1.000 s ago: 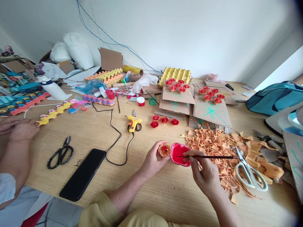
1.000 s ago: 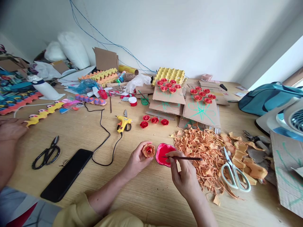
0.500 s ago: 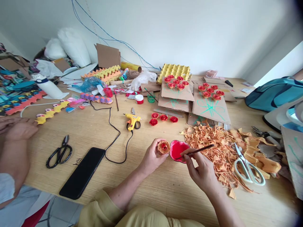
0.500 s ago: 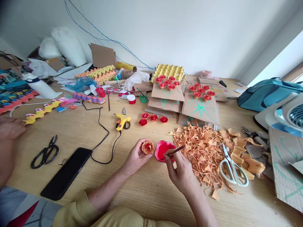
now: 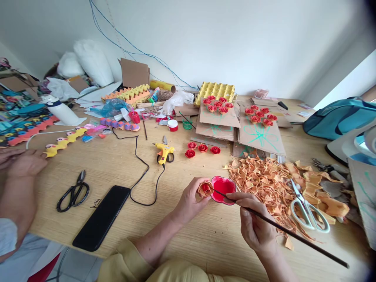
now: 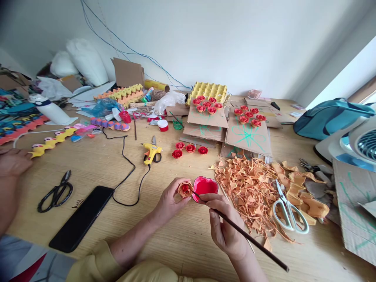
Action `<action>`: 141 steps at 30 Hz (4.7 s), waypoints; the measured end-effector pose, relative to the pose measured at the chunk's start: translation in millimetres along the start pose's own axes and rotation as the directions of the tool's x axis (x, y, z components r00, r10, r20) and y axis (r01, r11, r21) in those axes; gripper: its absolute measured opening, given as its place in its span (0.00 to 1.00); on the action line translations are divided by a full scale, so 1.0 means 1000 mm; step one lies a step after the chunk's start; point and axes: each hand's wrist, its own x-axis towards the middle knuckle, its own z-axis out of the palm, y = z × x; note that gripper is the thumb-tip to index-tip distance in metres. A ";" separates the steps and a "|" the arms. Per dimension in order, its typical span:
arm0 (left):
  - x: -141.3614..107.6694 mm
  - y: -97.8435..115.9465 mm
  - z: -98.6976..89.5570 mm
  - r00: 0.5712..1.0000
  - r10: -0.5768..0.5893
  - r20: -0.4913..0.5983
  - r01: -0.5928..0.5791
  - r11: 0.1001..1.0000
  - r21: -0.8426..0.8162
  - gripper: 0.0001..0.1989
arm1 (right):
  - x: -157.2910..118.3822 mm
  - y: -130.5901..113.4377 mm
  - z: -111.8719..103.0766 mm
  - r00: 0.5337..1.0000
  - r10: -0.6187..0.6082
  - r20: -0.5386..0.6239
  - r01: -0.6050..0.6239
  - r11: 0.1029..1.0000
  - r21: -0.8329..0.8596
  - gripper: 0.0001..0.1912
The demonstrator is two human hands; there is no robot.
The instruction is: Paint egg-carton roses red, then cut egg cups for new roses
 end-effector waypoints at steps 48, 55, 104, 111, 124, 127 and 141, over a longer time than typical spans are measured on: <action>0.002 -0.004 0.003 0.992 -0.127 -0.012 0.117 0.944 -0.310 0.23 | 0.000 -0.009 -0.002 0.962 -0.204 0.179 0.227 0.967 -0.116 0.18; 0.009 -0.004 0.000 0.951 -0.309 -0.015 0.255 0.811 -0.527 0.26 | 0.004 0.000 -0.006 0.986 0.004 -0.167 -0.006 1.000 -0.011 0.14; -0.002 0.006 0.001 1.000 -0.009 0.011 0.010 0.997 -0.078 0.21 | 0.008 -0.007 0.004 0.983 -0.087 0.164 0.100 0.992 -0.073 0.16; -0.001 0.004 0.002 0.999 -0.044 -0.020 0.040 0.985 -0.168 0.20 | 0.001 -0.009 -0.001 0.970 -0.155 0.190 0.169 0.984 -0.058 0.16; 0.000 0.004 0.002 0.996 -0.079 -0.051 0.068 0.979 -0.194 0.23 | 0.003 -0.011 0.002 0.973 -0.141 0.184 0.162 0.981 -0.103 0.16; 0.001 0.002 0.002 0.991 -0.128 -0.051 0.111 0.962 -0.250 0.24 | 0.001 -0.012 0.000 0.987 -0.112 0.119 0.115 0.993 -0.014 0.15; 0.008 -0.012 0.002 0.954 -0.297 0.051 0.282 0.820 -0.498 0.28 | 0.009 0.004 -0.004 0.991 0.137 -0.008 -0.134 0.946 -0.295 0.11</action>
